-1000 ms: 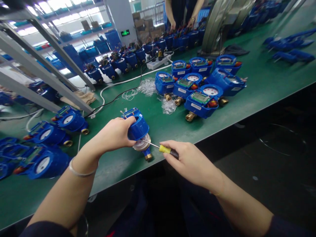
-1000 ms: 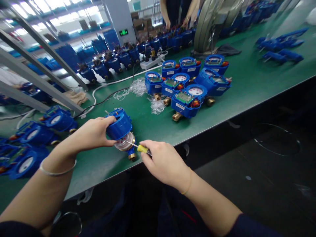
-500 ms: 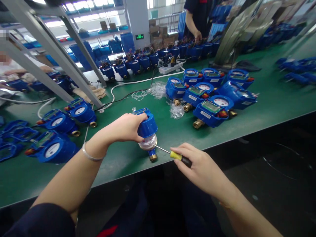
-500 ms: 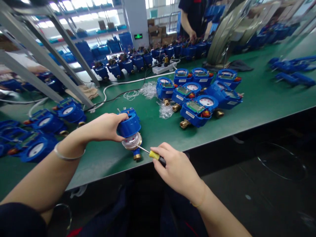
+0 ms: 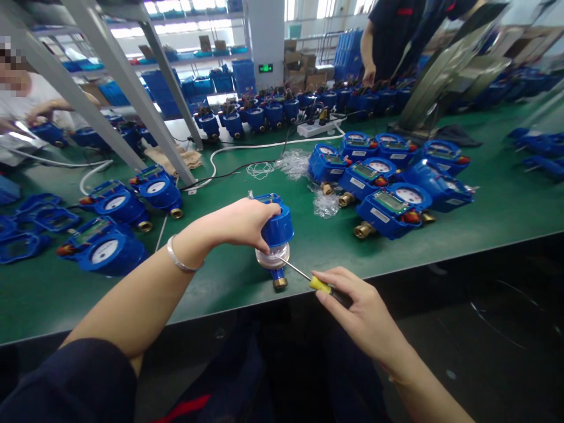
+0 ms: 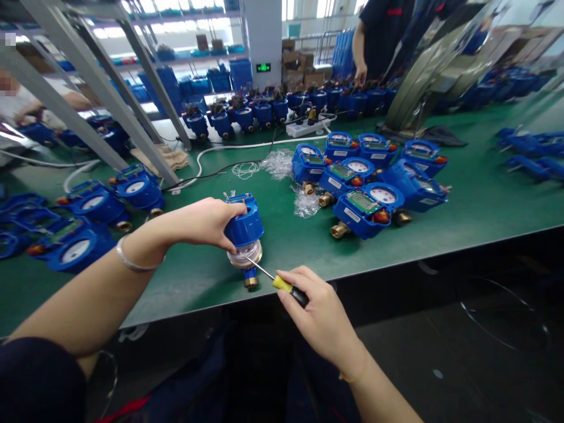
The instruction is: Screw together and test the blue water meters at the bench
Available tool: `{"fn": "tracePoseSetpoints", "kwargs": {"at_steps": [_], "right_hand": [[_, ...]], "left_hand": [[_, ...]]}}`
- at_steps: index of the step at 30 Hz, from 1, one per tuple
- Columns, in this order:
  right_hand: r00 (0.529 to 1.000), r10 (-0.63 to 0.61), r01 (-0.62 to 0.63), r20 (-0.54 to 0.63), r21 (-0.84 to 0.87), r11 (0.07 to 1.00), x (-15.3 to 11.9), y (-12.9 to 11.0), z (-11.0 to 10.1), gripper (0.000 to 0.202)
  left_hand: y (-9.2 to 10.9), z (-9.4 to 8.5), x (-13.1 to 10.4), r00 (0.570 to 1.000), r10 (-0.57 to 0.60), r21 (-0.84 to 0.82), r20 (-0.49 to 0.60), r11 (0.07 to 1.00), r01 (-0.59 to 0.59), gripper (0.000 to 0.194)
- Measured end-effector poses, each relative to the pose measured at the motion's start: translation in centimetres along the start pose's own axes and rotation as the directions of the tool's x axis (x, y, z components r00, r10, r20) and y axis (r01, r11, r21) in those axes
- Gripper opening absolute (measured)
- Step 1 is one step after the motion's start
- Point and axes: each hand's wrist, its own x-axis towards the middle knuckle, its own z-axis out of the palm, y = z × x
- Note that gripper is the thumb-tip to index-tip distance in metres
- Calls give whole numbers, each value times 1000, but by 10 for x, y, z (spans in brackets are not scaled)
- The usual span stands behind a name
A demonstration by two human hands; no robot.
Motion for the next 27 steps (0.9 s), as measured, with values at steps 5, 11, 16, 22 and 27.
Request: {"fn": "tracePoseSetpoints", "kwargs": {"at_steps": [5, 11, 16, 22, 27], "right_hand": [[996, -82, 78, -30, -127, 989, -15, 0, 5, 25], [975, -205, 180, -83, -244, 953, -4, -4, 23, 26], [941, -297, 239, -159, -305, 922, -5, -7, 20, 30], [938, -335, 264, -93, -437, 860, -14, -3, 27, 29], [907, -398, 290, -141, -477, 830, -8, -4, 34, 31]], "left_hand": [[-3, -1, 0, 1000, -15, -25, 4, 1000, 15, 50], [0, -3, 2, 998, -57, -9, 13, 998, 57, 48], [4, -6, 4, 998, -57, 9, 20, 998, 57, 43], [6, -7, 3, 998, -59, 4, 30, 998, 59, 45], [6, -6, 2, 996, -88, 3, 35, 996, 88, 46]]}}
